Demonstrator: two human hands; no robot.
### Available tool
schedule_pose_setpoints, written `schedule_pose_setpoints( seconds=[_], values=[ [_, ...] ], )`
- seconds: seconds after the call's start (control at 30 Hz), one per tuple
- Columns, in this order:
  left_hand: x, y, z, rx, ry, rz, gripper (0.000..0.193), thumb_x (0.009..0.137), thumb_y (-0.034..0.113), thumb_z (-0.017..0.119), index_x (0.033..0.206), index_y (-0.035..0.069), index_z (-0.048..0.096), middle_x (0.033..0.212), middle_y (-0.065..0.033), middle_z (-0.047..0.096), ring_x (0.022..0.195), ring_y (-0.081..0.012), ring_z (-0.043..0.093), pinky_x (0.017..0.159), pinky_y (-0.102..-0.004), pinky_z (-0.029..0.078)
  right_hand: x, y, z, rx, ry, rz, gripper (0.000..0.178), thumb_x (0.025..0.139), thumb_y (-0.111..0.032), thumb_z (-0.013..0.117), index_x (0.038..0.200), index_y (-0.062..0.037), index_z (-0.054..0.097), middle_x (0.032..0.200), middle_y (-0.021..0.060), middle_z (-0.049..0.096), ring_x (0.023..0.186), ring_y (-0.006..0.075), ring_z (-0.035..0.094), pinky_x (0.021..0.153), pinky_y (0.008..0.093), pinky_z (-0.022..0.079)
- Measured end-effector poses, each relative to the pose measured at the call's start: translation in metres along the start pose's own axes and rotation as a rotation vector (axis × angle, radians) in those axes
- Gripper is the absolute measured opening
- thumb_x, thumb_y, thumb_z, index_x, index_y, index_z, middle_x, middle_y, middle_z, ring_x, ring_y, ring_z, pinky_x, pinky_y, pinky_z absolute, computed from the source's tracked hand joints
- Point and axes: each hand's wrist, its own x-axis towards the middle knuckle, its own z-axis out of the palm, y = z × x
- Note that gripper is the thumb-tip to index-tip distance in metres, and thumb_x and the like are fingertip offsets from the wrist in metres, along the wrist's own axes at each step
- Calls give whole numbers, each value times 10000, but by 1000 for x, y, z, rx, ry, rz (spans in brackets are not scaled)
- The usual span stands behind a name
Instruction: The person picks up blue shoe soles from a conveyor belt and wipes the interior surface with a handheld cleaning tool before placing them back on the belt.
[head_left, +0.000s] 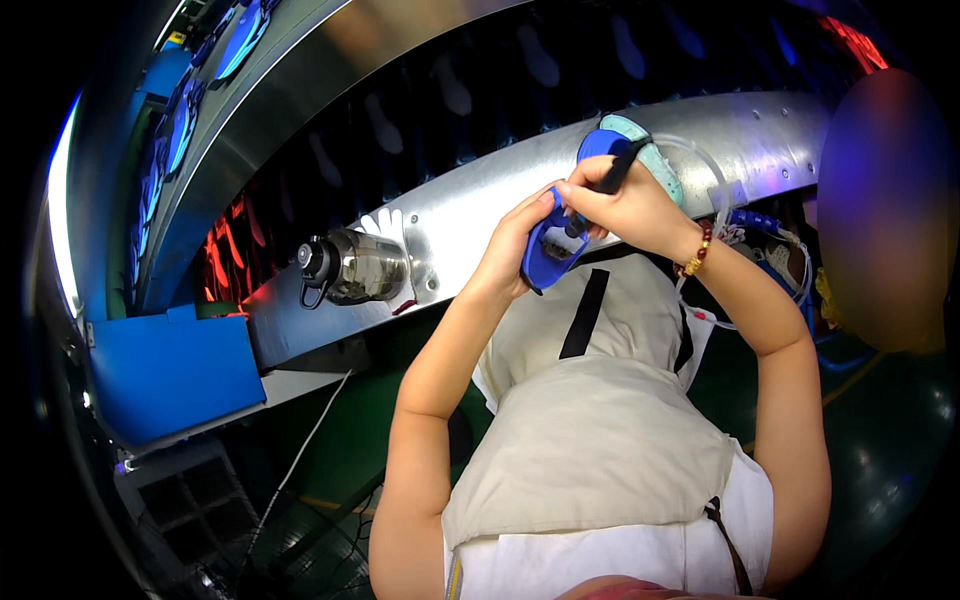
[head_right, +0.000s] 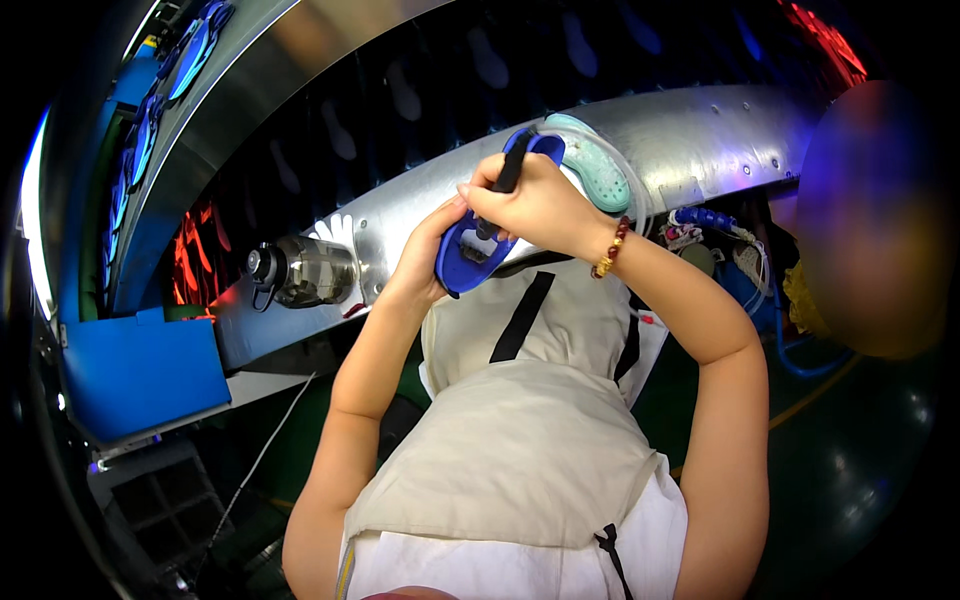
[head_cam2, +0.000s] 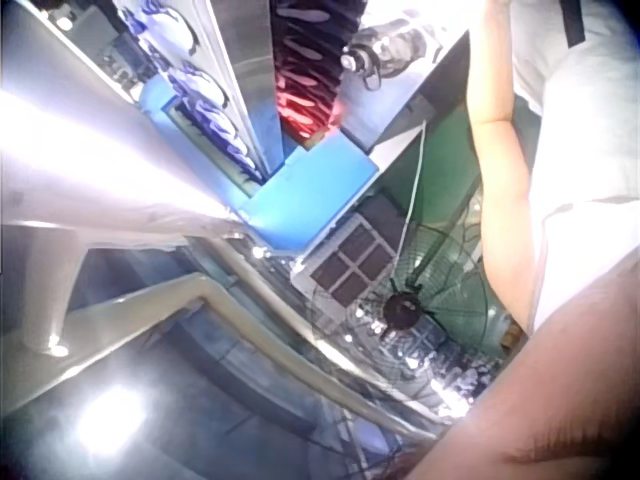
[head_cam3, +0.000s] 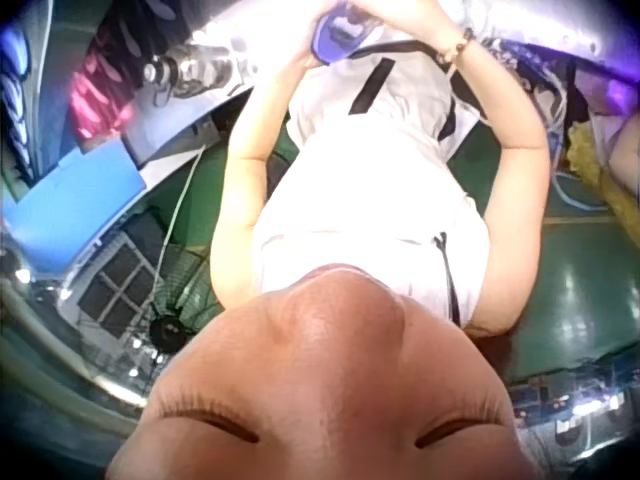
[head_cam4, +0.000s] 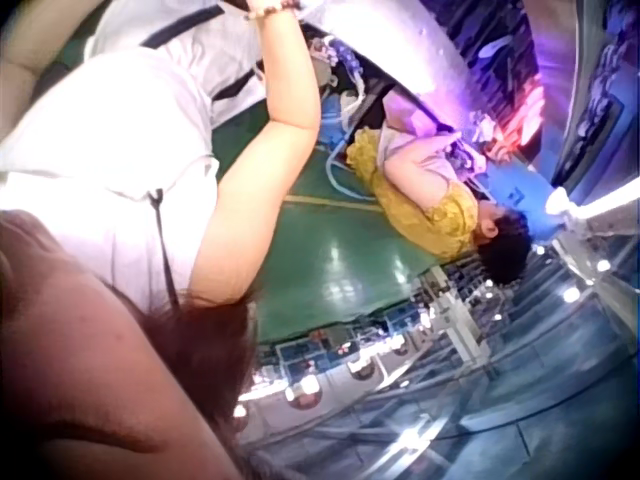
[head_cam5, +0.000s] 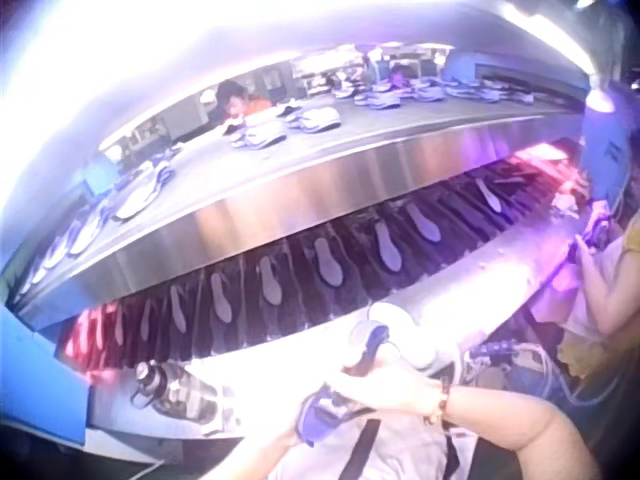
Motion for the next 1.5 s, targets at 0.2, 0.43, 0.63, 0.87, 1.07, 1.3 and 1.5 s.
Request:
schedule_pose_setpoints(
  seconds=[0.2,0.43,0.63,0.87,1.07,1.3,1.5],
  values=[
    [3,3,4,52,-154,63,305,905,198,335,1077,-26,450,898,-115,537,850,-181,538,787,-285,450,13,2,6,16,95,-4,254,821,-220,540,694,0,552,532,35,521,405,89,503,392,196,398],
    [10,-11,-17,102,-111,103,356,893,196,350,1174,-13,413,943,-107,539,889,-177,533,812,-276,434,22,13,10,12,123,-3,286,827,-242,531,653,-15,530,522,32,519,385,81,493,376,194,390],
    [0,-13,-12,63,22,117,387,893,208,336,1193,-26,410,1049,-118,526,950,-168,518,845,-279,394,32,28,9,20,165,55,293,819,-242,541,632,-16,531,517,40,526,379,83,501,368,189,392],
    [0,-17,-20,-25,206,136,411,896,242,391,1237,11,380,1096,-116,538,934,-187,567,807,-302,471,55,56,-18,127,457,-13,299,824,-265,570,672,-8,551,532,32,528,391,86,513,372,177,399],
    [13,-33,-34,-273,114,126,399,901,255,377,1223,20,394,1096,-115,543,956,-202,564,831,-327,466,48,89,9,157,434,-205,245,784,-235,635,859,-2,619,743,36,611,717,85,572,645,205,451],
    [2,-29,-58,-242,123,144,447,893,273,402,1250,7,360,1153,-129,509,1018,-215,531,868,-344,439,5,69,25,69,210,1,265,835,-231,568,846,25,640,717,59,615,620,88,532,550,215,410],
    [-63,66,13,220,-79,605,554,859,305,397,1277,-48,310,1261,-179,409,1142,-248,432,951,-337,355,-41,72,-36,1021,405,-38,367,913,-357,385,748,-67,538,750,120,608,641,138,572,475,206,406]
  ],
)
